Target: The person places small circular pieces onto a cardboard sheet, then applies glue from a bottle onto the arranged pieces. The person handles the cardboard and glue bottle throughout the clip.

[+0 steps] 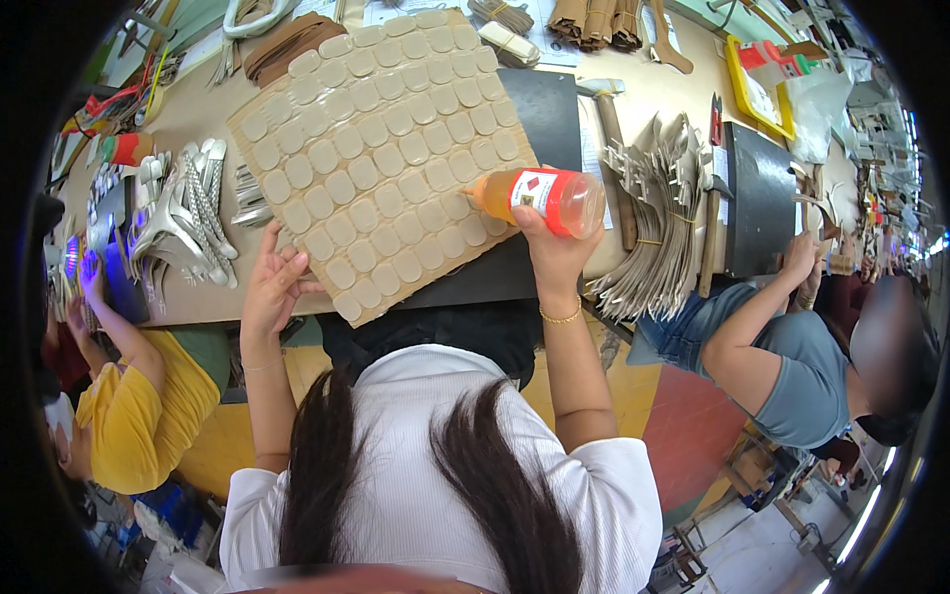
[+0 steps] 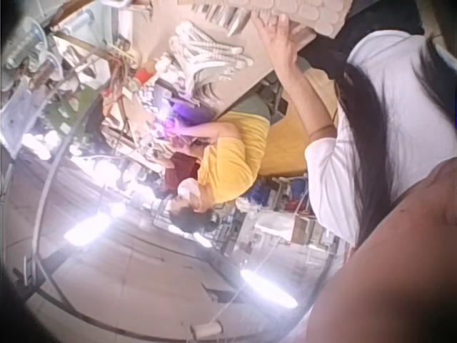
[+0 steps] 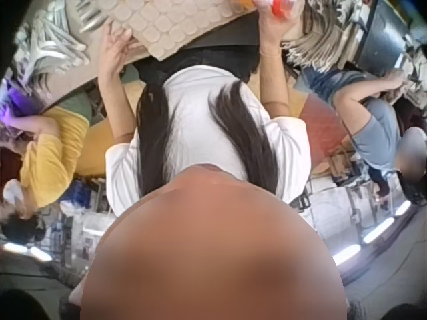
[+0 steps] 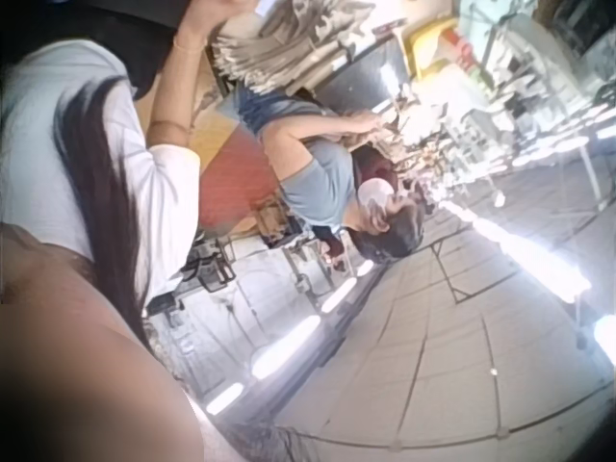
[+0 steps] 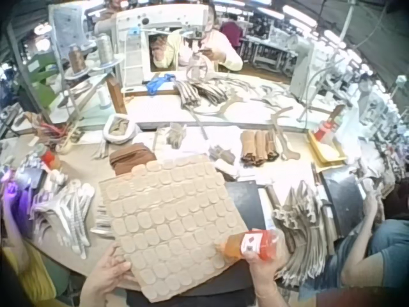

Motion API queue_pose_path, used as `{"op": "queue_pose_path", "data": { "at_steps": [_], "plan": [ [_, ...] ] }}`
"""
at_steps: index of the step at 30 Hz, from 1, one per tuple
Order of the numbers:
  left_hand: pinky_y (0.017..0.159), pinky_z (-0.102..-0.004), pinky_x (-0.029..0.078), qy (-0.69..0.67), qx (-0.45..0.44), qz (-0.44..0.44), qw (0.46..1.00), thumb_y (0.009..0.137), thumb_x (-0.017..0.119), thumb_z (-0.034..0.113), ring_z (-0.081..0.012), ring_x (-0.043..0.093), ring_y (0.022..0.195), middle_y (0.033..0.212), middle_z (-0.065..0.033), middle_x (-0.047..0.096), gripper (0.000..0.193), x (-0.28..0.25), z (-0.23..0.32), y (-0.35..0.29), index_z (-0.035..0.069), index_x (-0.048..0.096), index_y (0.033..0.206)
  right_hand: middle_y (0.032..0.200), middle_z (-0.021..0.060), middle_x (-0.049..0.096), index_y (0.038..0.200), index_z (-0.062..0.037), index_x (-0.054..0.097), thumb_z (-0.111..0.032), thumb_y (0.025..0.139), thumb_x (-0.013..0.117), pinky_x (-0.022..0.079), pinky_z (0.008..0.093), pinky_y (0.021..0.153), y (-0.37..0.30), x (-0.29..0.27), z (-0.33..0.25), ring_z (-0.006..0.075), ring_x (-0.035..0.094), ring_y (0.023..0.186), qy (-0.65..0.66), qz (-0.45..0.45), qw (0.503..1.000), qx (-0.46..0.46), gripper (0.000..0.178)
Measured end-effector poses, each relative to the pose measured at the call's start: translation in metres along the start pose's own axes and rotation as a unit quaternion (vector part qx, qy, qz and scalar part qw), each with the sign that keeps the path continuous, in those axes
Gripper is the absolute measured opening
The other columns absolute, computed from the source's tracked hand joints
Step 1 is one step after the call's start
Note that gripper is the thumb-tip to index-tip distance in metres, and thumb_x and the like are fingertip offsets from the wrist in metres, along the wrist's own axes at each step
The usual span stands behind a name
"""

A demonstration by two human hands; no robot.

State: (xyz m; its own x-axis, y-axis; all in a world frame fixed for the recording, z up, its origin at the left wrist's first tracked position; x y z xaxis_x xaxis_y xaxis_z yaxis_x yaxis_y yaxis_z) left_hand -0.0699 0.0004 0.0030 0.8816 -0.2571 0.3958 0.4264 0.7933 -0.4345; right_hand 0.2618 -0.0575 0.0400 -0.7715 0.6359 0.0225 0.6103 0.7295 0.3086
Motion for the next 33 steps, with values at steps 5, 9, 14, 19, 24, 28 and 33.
{"op": "queue_pose_path", "data": {
  "at_steps": [5,9,14,19,24,28,33],
  "plan": [
    [0.068,-0.031,0.059,0.003,0.003,-0.001,1.0,0.09,0.056,0.009,-0.0195,0.064,0.096,0.115,-0.0148,0.059,0.058,0.0,0.0,-0.001,0.01,0.022,0.138,0.106,0.0091,0.061,0.113,-0.0051,0.051,-0.045,0.073,0.076,0.053,0.0326,0.08,0.008,-0.012,0.011,0.0188,0.062,0.092,0.163,0.109,0.978,0.065,0.062],
    [0.068,-0.031,0.059,-0.002,-0.001,-0.003,1.0,0.09,0.056,0.009,-0.0193,0.064,0.096,0.114,-0.0147,0.059,0.058,-0.001,0.0,-0.001,0.01,0.022,0.138,0.117,0.0071,0.054,0.125,-0.0087,0.044,-0.062,0.081,0.056,0.046,0.0377,0.095,0.033,-0.018,-0.005,0.0212,0.054,0.111,0.587,-0.117,0.782,0.172,0.07],
    [0.068,-0.0309,0.059,-0.004,-0.001,-0.001,1.0,0.09,0.056,0.008,-0.0192,0.064,0.096,0.114,-0.0148,0.059,0.059,0.001,0.001,0.0,0.01,0.022,0.138,0.109,0.0104,0.06,0.12,-0.0018,0.047,-0.023,0.077,0.077,0.049,0.0307,0.088,0.006,-0.015,0.009,0.018,0.059,0.1,0.159,0.003,0.986,0.052,0.057],
    [0.067,-0.0328,0.06,-0.018,0.006,0.004,1.0,0.089,0.055,0.004,-0.02,0.064,0.096,0.107,-0.012,0.061,0.058,0.001,0.002,-0.002,0.009,0.022,0.137,0.102,0.0084,0.061,0.11,0.0011,0.054,-0.028,0.07,0.083,0.049,0.0269,0.081,0.002,-0.002,0.013,0.0129,0.059,0.09,0.043,-0.033,0.997,0.046,0.058],
    [0.068,-0.0309,0.059,0.0,-0.001,0.002,1.0,0.089,0.057,0.009,-0.0192,0.064,0.095,0.114,-0.0147,0.059,0.061,0.0,0.002,0.0,0.009,0.021,0.138,0.097,0.0065,0.062,0.106,0.0015,0.057,-0.028,0.068,0.084,0.05,0.0262,0.076,0.004,-0.001,0.008,0.0122,0.06,0.085,0.038,-0.029,0.998,0.04,0.055],
    [0.068,-0.0308,0.059,0.003,0.003,-0.002,1.0,0.09,0.057,0.009,-0.0191,0.064,0.095,0.114,-0.0147,0.059,0.059,0.001,0.002,-0.001,0.009,0.022,0.138,0.095,0.006,0.063,0.104,0.0017,0.058,-0.028,0.067,0.085,0.051,0.026,0.075,0.001,0.003,0.013,0.012,0.06,0.083,0.056,-0.029,0.996,0.063,0.054],
    [0.069,-0.0307,0.059,0.002,0.006,-0.002,1.0,0.09,0.057,0.009,-0.0192,0.064,0.096,0.114,-0.0147,0.059,0.058,0.001,0.003,-0.001,0.009,0.024,0.137,0.094,0.0064,0.063,0.103,0.0016,0.056,-0.03,0.065,0.086,0.051,0.0268,0.075,-0.003,0.006,0.013,0.0128,0.061,0.083,0.024,-0.059,0.996,0.069,0.058]
  ]
}}
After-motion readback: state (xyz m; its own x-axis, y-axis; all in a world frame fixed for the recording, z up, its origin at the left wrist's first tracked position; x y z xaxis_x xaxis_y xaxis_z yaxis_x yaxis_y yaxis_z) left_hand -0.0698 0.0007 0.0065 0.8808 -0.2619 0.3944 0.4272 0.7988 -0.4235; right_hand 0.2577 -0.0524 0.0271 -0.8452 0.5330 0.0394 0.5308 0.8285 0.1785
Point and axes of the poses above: each hand's wrist, its own y-axis towards the middle knuckle, its own x-axis out of the palm, z = x × y, the point moved 5 cm from there along y, towards the middle knuckle
